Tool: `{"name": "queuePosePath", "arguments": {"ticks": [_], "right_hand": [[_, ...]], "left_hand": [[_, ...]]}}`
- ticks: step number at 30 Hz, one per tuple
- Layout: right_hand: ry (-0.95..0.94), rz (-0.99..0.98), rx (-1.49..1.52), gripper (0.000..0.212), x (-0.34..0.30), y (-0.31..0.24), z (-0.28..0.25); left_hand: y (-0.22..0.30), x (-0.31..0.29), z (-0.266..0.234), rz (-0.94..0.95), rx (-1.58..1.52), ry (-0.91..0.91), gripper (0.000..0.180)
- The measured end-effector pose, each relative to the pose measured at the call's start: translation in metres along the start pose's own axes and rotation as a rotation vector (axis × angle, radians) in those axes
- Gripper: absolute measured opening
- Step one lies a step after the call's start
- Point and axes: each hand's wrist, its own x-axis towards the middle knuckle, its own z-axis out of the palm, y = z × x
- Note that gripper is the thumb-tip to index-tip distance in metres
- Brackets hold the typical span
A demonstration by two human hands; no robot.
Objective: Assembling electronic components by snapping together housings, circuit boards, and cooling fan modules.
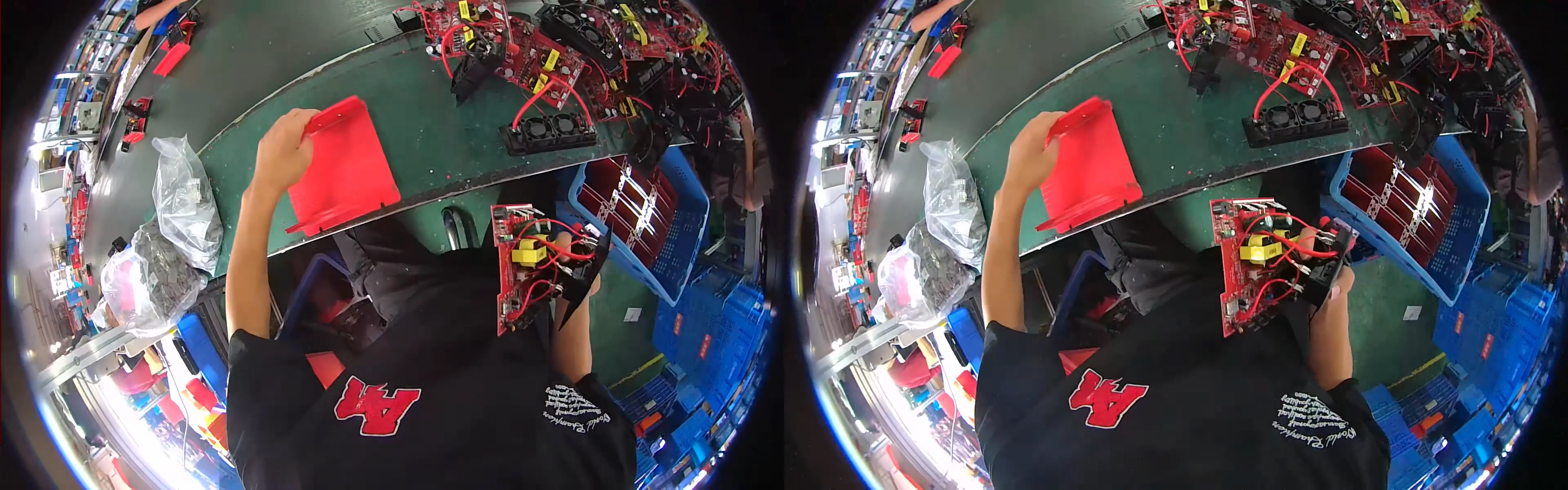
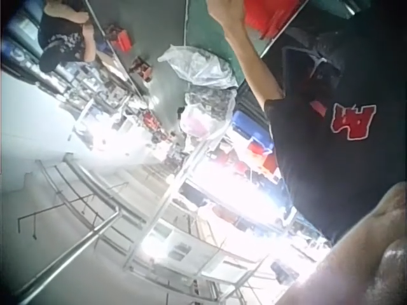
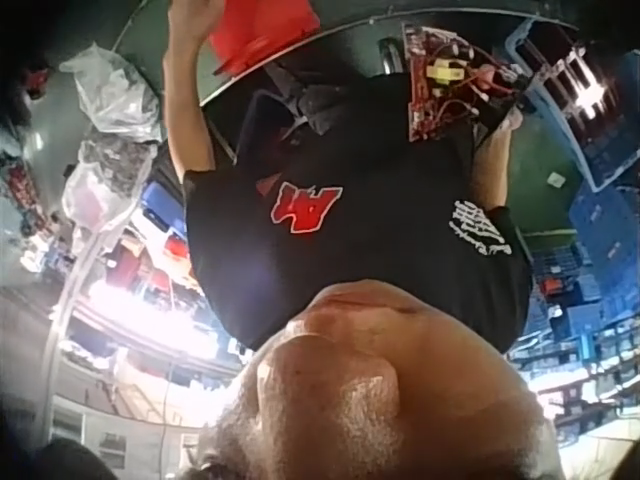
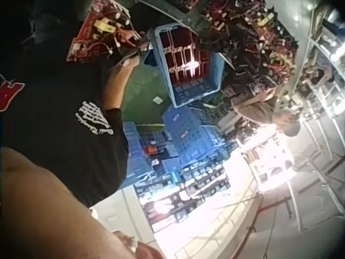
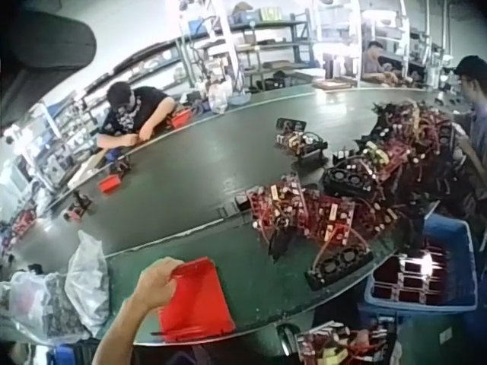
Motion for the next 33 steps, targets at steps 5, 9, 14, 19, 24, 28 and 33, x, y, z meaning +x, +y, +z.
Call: {"name": "queuePosePath", "arguments": {"ticks": [5,9,14,19,24,28,33], "right_hand": [[0.472,0.466,-0.885,0.060,0.033,-0.010,0.046],[0.356,0.593,-0.829,0.065,0.036,-0.019,0.040],[0.262,0.616,-0.856,0.109,0.029,-0.027,0.022],[0.215,0.636,-0.866,0.103,0.034,-0.011,0.027],[0.240,0.700,-0.846,0.103,0.028,-0.006,0.035],[0.369,0.518,-1.087,0.108,0.029,0.019,0.048],[0.337,0.598,-0.978,0.107,0.025,0.013,0.050]], "left_hand": [[0.010,-0.014,-0.019,-0.196,0.304,-0.130,0.025],[0.033,-0.034,-0.018,-0.735,0.219,-0.076,0.048],[0.084,-0.042,-0.017,-0.870,0.197,-0.101,0.054],[0.062,-0.033,-0.036,-0.827,0.319,-0.095,0.049],[-0.020,0.005,-0.042,0.085,0.451,0.342,0.039],[-0.055,0.016,-0.025,0.125,0.349,0.010,0.031],[-0.062,0.011,-0.024,0.025,0.133,-0.094,0.024]]}}
